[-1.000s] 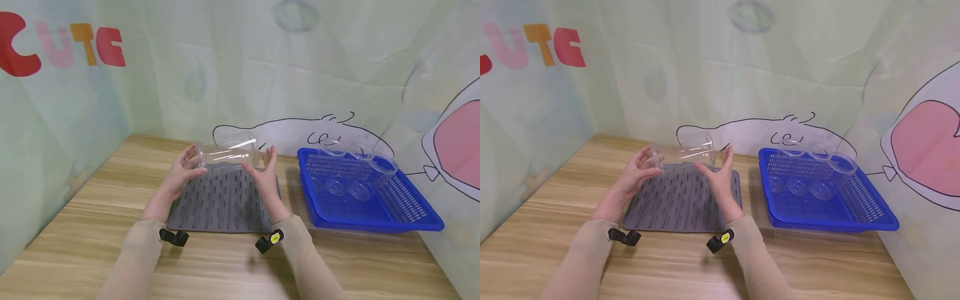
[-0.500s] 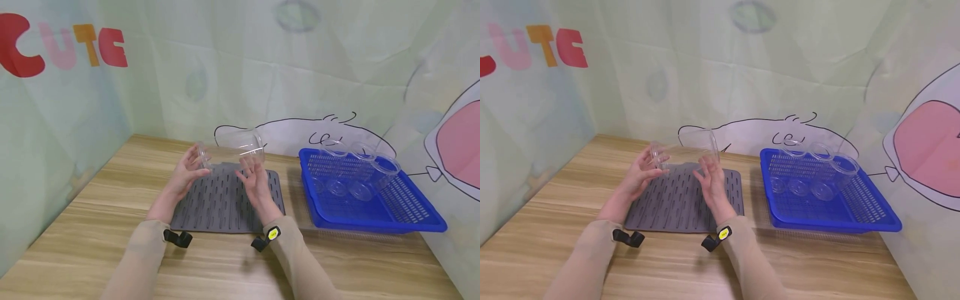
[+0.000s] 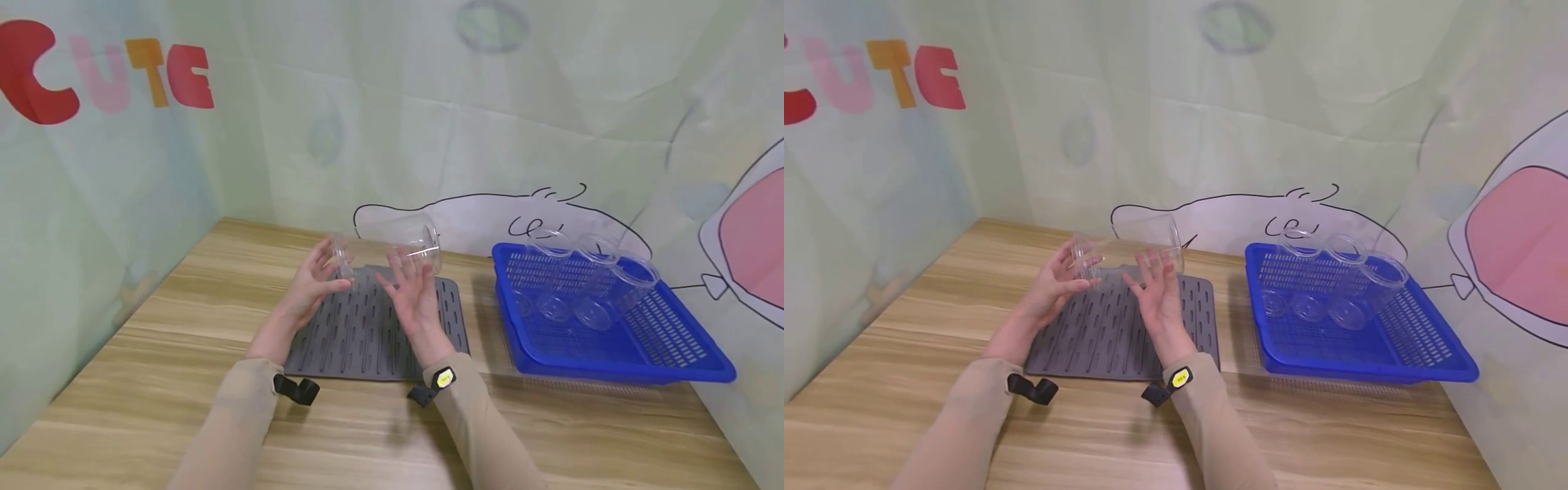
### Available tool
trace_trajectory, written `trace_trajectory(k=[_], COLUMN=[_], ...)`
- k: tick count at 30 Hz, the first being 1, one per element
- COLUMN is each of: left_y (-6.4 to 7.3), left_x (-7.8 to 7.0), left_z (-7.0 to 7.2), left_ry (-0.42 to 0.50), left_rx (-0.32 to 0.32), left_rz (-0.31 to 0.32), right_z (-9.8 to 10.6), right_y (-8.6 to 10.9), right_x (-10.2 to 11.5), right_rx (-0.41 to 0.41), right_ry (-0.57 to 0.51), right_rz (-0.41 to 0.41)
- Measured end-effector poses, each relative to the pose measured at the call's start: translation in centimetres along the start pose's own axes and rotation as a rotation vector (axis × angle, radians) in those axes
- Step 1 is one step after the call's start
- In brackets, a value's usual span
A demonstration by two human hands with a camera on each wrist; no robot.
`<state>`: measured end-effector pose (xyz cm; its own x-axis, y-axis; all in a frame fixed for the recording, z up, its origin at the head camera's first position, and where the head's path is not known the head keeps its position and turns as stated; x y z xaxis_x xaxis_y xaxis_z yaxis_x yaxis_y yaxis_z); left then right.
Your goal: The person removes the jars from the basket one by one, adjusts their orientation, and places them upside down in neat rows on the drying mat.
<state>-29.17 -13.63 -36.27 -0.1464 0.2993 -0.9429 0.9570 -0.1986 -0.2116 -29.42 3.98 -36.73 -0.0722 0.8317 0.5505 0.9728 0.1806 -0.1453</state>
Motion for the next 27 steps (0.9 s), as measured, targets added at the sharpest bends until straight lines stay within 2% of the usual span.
trace_trajectory(k=[10,15,18,21,24,27], left_y=[0.1,0.4,0.4,0.4,0.6,1.1], left_x=[-0.2,-0.2,-0.2,-0.3,-0.2,0.4], left_z=[0.2,1.2,2.3,3.5,4.7,5.9], left_ry=[-0.024,-0.011,-0.002,0.02,0.026,0.01], left_rx=[0.012,-0.008,-0.061,-0.141,-0.234,-0.3], left_rz=[0.033,0.037,0.016,0.019,0.062,0.112], right_z=[0.3,0.3,0.3,0.4,0.7,0.8], right_y=[-0.4,-0.9,-1.4,-1.8,-2.2,-2.5], right_x=[-0.3,-0.4,-0.4,-0.3,-0.2,-0.2], right_rx=[-0.044,-0.04,-0.032,-0.044,-0.078,-0.129], right_ry=[-0.036,-0.031,0.006,0.084,0.149,0.182], right_rz=[-0.012,-0.006,0.002,0.01,0.022,0.036])
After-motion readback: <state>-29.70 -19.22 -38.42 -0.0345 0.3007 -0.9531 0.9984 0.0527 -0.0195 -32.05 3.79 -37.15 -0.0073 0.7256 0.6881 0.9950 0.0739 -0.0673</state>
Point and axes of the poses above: each hand's wrist, its own y-axis away from the middle knuckle, its own z-axis out of the back of the hand, x = y × z, the point moved 5 cm from there along -y, towards the middle knuckle, and after that the axes turned 2 degrees about -x, right-handed, at the moved point
